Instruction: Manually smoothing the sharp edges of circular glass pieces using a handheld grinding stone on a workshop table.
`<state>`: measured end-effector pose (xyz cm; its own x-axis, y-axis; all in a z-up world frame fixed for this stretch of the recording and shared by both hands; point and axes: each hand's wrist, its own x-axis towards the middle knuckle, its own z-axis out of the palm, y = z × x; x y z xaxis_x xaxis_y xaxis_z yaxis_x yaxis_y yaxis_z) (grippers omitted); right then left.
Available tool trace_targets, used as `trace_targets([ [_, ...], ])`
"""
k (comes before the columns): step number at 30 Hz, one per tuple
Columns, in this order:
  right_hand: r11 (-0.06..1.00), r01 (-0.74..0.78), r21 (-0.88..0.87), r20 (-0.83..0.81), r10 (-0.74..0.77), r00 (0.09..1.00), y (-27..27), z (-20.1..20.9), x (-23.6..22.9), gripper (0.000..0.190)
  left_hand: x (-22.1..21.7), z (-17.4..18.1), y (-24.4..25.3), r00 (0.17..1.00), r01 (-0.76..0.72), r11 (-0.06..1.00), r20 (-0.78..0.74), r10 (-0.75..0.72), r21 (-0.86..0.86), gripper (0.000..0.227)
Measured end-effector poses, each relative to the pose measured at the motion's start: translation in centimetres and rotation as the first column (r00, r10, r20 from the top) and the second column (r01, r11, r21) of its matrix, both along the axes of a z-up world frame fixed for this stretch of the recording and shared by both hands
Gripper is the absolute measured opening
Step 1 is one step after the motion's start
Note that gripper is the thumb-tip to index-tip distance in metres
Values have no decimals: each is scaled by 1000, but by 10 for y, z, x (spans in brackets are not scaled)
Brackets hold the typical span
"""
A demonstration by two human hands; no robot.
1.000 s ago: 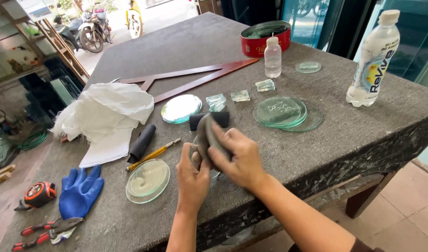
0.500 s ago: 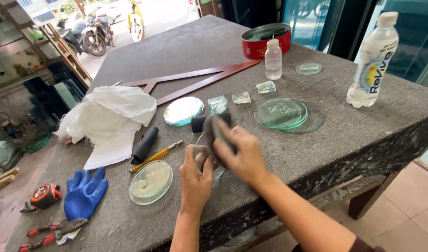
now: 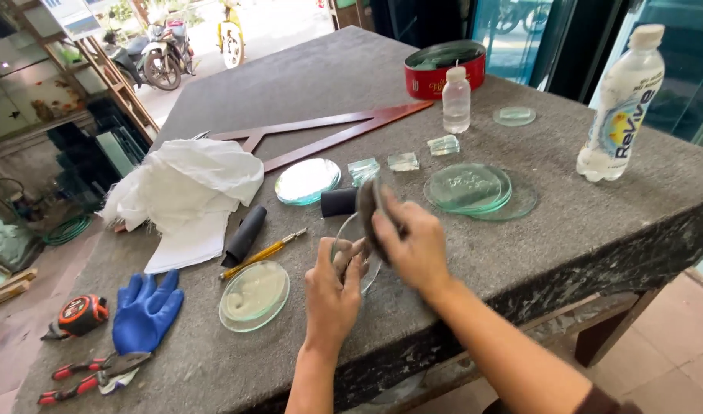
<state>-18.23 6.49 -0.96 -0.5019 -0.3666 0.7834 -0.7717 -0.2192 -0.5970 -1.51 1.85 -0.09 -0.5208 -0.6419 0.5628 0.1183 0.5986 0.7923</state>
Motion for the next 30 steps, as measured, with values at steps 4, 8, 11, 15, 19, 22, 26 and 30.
trace_targets([
  [4,993,-120,9,-148,120,982,6,-5,22,64,1,-23,-18,994,-110,990,19,112,-85,13],
  [8,999,-7,43,2,7,1000,2,-1,10,53,3,2,0,999,5,1000,-31,-5,-8,16],
  [11,999,-47,6,-138,47,989,2,5,9,51,-2,-3,-15,999,2,999,-41,-3,-36,17],
  [15,1000,-20,2,64,20,998,2,3,9,53,4,6,3,998,38,999,-48,-39,-26,12],
  [19,986,-167,-12,-45,166,985,-2,-14,12,54,17,-16,-16,1000,12,999,-15,-11,50,17],
  [22,986,4,167,286,-52,957,-7,-8,-2,51,4,-16,-22,980,171,968,-133,-148,186,21],
  [26,994,-49,98,117,38,992,4,3,17,53,6,-9,-18,987,151,965,-91,-134,216,36],
  [30,958,39,283,425,-162,891,-8,-10,-8,56,16,10,3,986,158,964,-81,-144,215,71],
])
